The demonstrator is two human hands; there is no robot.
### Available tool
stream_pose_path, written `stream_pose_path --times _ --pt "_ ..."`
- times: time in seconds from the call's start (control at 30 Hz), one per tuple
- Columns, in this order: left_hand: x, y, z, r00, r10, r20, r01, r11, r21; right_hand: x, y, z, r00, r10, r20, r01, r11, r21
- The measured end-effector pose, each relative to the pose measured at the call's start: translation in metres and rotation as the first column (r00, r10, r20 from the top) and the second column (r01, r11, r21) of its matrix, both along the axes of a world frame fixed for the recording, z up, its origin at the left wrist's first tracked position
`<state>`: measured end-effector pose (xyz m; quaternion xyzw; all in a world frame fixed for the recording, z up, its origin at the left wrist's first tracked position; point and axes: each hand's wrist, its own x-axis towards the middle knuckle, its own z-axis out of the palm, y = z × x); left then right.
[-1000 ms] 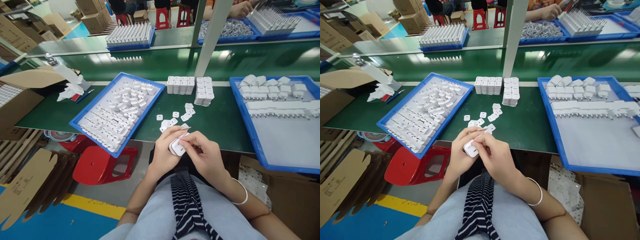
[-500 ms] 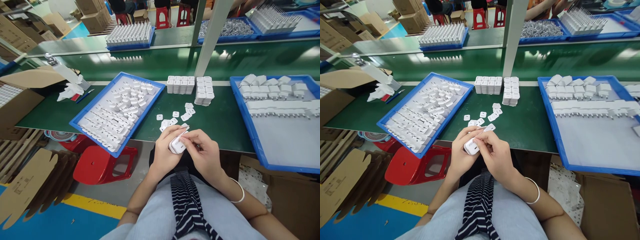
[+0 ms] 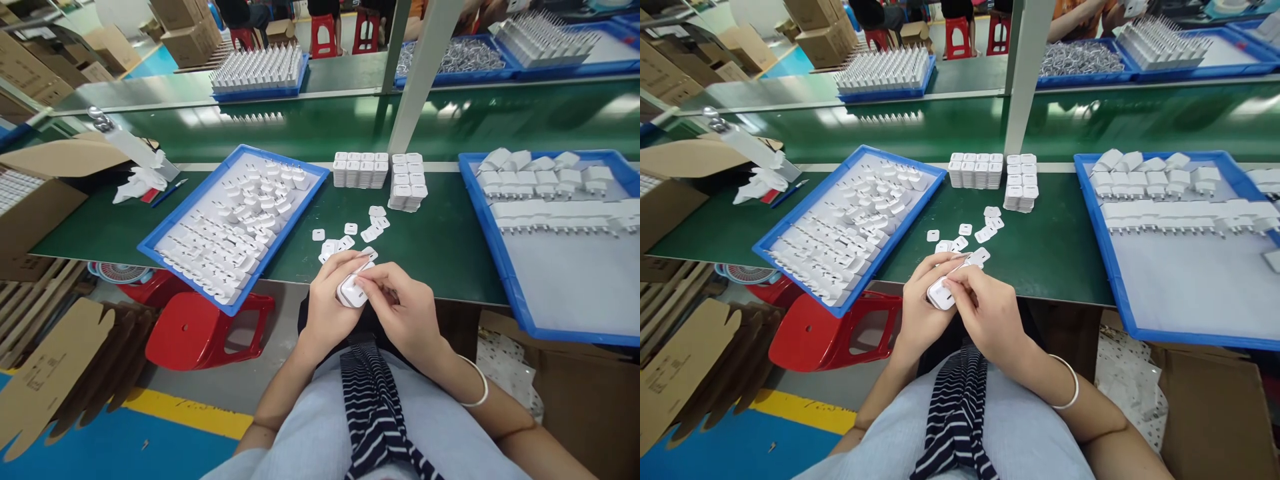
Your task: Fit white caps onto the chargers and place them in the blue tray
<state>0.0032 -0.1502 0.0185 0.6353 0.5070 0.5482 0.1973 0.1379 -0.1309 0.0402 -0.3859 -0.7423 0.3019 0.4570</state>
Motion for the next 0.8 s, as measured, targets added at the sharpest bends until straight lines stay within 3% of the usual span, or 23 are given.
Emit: stream_pose_path --times 0.3,0.8 --pt "0.0 0.003 -0.005 0.999 0.035 0.017 -0.034 0.999 -0.034 -0.007 0.004 -0.009 0.973 -0.114 0.2 0.065 0.97 0.235" --pt "0.001 0.004 -0.011 0.996 0.07 0.049 -0.067 0.996 -0.061 -0.012 0.005 -0.017 0.95 -0.18 0.254 0.073 0.922 0.38"
